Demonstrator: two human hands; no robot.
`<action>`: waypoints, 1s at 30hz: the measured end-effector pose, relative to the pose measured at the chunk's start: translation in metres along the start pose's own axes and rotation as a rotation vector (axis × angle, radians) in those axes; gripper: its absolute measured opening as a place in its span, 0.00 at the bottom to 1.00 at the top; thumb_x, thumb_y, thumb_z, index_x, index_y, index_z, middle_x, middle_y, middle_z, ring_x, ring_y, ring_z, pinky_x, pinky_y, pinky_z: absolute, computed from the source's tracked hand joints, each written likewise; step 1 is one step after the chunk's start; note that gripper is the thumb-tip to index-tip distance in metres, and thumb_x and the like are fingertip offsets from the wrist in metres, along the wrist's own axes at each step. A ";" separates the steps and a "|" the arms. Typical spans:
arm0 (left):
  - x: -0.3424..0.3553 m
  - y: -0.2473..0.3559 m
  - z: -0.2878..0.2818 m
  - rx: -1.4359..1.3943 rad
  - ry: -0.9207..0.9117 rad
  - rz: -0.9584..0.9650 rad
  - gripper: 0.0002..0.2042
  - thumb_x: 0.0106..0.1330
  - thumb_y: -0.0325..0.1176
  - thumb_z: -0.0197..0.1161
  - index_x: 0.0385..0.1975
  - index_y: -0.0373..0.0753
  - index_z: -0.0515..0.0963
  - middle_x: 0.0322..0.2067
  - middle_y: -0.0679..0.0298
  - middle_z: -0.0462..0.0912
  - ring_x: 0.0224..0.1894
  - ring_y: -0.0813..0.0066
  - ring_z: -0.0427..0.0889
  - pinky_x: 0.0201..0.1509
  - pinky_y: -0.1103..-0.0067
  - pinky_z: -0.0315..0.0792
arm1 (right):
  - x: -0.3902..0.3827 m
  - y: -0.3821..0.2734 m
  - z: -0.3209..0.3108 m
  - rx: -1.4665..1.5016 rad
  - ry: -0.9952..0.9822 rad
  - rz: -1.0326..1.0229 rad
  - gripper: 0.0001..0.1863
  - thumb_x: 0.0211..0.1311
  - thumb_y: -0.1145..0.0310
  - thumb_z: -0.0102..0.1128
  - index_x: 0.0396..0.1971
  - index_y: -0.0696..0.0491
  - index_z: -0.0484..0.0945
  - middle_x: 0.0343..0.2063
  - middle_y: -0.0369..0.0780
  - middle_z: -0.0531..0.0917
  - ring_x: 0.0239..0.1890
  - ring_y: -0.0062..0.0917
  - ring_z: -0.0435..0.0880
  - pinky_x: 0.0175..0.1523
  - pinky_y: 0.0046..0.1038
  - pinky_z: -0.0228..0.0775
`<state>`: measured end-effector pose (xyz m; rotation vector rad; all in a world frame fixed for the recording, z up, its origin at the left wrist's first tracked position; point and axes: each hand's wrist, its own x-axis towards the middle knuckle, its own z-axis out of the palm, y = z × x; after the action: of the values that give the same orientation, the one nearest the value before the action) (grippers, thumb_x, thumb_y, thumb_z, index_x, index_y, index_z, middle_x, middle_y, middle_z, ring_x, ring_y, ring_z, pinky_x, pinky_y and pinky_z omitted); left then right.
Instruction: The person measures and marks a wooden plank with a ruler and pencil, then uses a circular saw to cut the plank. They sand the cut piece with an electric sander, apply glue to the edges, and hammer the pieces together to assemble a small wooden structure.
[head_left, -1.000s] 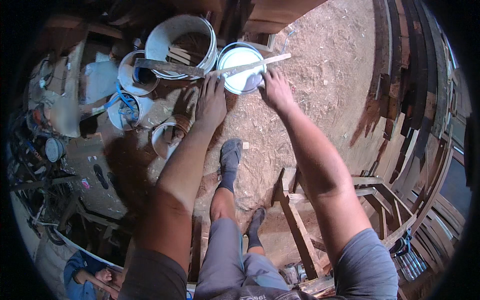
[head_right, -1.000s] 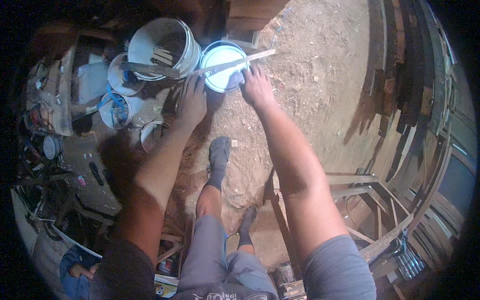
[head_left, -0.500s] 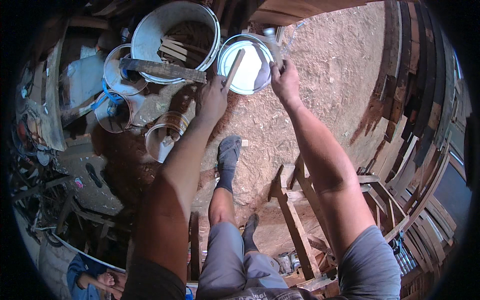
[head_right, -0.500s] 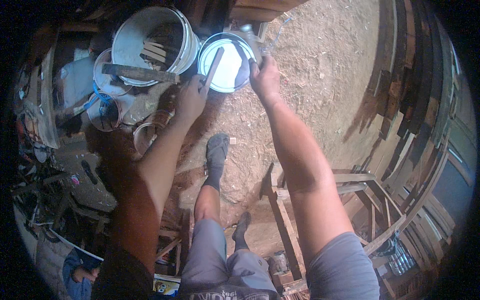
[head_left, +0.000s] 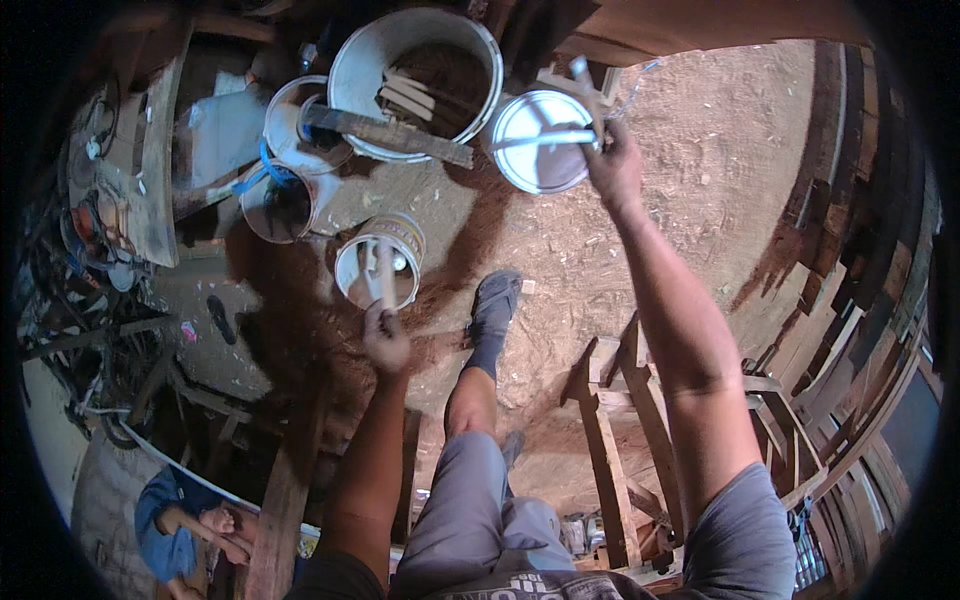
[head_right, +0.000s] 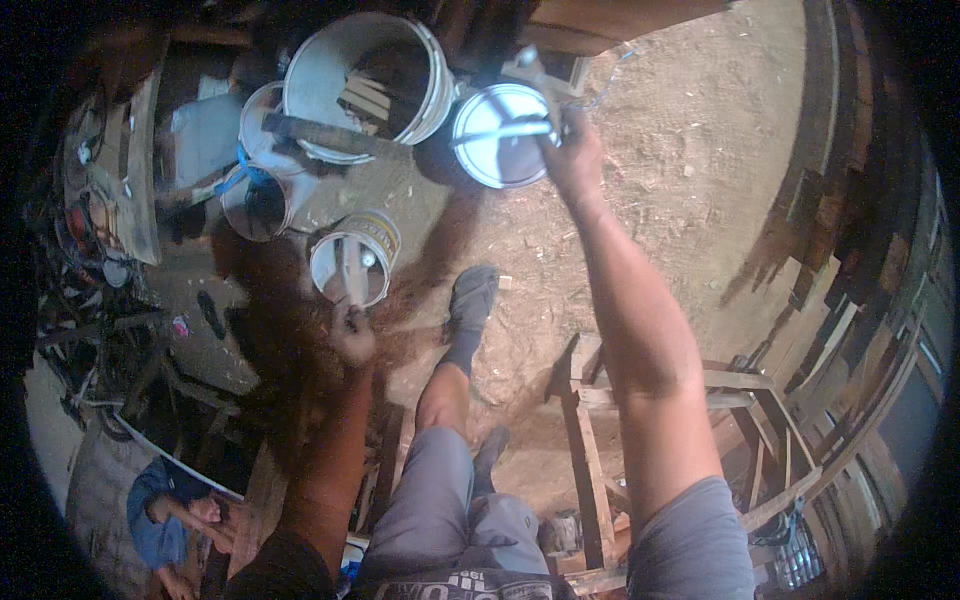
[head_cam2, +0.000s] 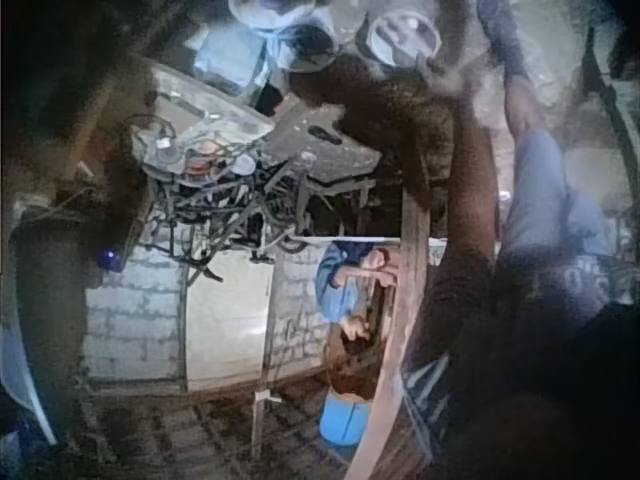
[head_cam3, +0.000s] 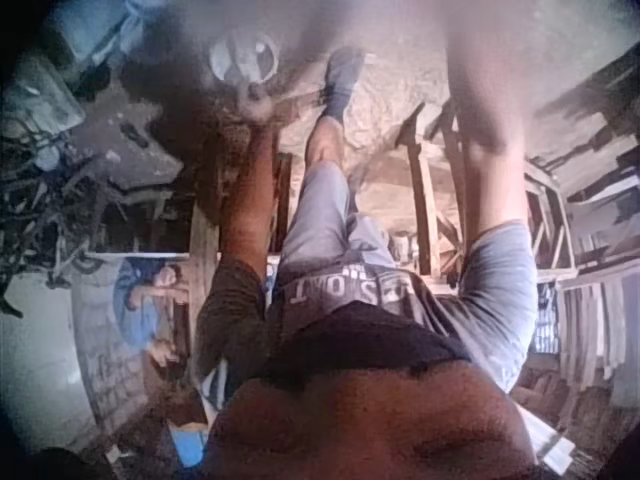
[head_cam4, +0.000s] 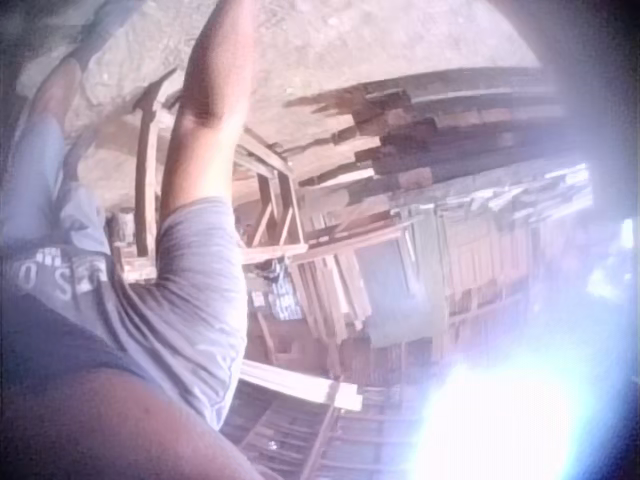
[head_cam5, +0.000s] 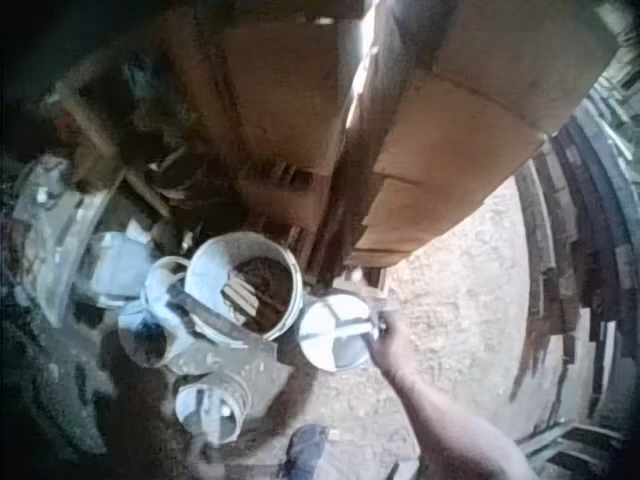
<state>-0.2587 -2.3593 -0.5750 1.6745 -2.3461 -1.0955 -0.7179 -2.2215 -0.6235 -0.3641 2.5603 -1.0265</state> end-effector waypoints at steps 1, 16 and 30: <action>0.001 -0.031 -0.015 0.140 0.037 -0.044 0.14 0.78 0.29 0.60 0.58 0.32 0.77 0.49 0.50 0.84 0.49 0.55 0.85 0.58 0.65 0.77 | -0.013 -0.006 0.006 0.001 -0.027 -0.035 0.20 0.60 0.60 0.77 0.49 0.52 0.85 0.44 0.49 0.88 0.47 0.47 0.88 0.54 0.44 0.80; -0.121 -0.024 -0.118 0.085 -0.695 -0.409 0.17 0.74 0.42 0.68 0.50 0.32 0.83 0.44 0.56 0.86 0.47 0.65 0.83 0.55 0.68 0.77 | -0.300 -0.203 -0.244 0.182 -0.120 0.317 0.21 0.73 0.52 0.64 0.37 0.59 0.87 0.30 0.57 0.85 0.36 0.54 0.87 0.42 0.48 0.77; -0.216 0.152 -0.126 -0.227 -0.737 0.166 0.11 0.75 0.39 0.68 0.40 0.37 0.79 0.27 0.63 0.81 0.26 0.73 0.80 0.28 0.75 0.73 | -0.934 -0.281 -0.574 1.153 0.800 0.164 0.14 0.71 0.63 0.71 0.41 0.61 0.86 0.32 0.41 0.89 0.30 0.19 0.86 0.34 0.19 0.75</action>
<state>-0.2389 -2.2170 -0.3202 1.0815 -2.5116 -2.1168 -0.0844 -1.7296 0.1753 0.6667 1.9223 -2.6546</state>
